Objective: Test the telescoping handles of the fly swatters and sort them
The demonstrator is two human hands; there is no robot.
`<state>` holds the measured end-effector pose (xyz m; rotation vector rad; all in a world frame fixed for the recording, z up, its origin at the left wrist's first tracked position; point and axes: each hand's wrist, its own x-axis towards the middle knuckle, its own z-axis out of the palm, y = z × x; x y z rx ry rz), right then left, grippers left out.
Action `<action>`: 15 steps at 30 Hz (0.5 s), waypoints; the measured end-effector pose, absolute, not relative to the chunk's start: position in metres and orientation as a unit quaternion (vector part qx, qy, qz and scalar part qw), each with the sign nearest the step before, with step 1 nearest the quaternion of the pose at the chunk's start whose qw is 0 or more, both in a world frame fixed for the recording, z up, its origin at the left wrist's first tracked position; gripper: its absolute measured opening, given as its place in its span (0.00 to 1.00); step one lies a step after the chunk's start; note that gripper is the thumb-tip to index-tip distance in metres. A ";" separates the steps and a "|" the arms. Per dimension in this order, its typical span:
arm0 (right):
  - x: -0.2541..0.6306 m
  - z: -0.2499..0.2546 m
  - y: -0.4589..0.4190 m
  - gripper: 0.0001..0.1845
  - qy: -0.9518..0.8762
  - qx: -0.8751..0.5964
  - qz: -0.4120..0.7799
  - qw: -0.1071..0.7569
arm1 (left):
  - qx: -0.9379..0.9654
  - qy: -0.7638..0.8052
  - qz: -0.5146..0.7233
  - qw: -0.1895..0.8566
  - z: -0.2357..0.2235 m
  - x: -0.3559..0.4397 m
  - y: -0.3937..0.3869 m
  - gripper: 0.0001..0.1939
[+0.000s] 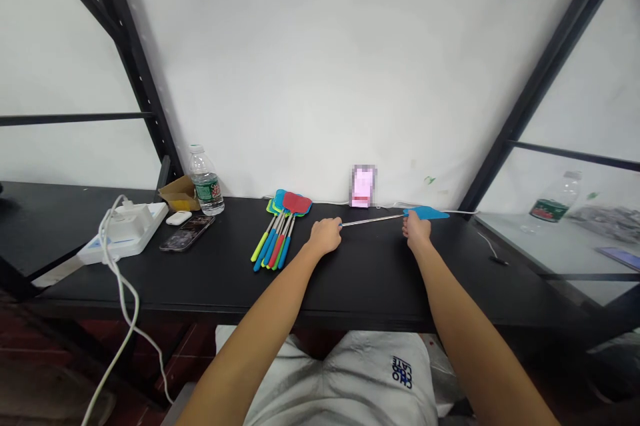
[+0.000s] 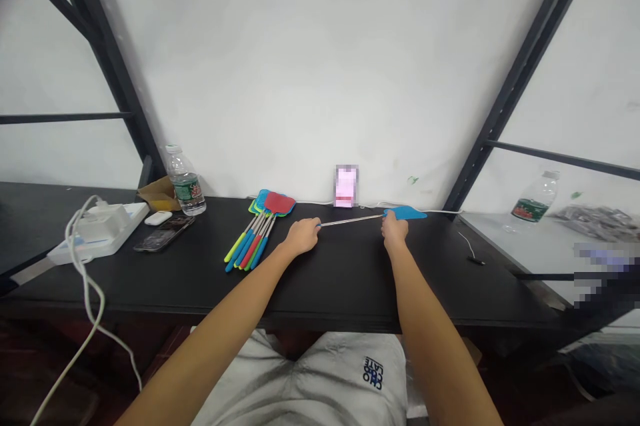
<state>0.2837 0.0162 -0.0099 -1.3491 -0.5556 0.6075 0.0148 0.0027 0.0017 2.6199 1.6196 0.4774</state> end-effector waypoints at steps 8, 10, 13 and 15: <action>0.282 -0.006 0.014 0.09 -0.228 -0.599 0.282 0.714 | 0.833 0.533 0.149 0.019 0.005 0.014 0.001 0.12; 0.282 -0.006 0.014 0.10 -0.233 -0.580 0.286 0.727 | 0.830 0.536 0.154 0.019 0.006 0.014 -0.001 0.13; 0.280 -0.006 0.014 0.10 -0.234 -0.558 0.285 0.743 | 0.827 0.540 0.158 0.014 0.006 0.013 -0.002 0.13; 0.277 -0.005 0.013 0.11 -0.232 -0.549 0.285 0.750 | 0.826 0.541 0.159 0.011 0.007 0.012 -0.002 0.12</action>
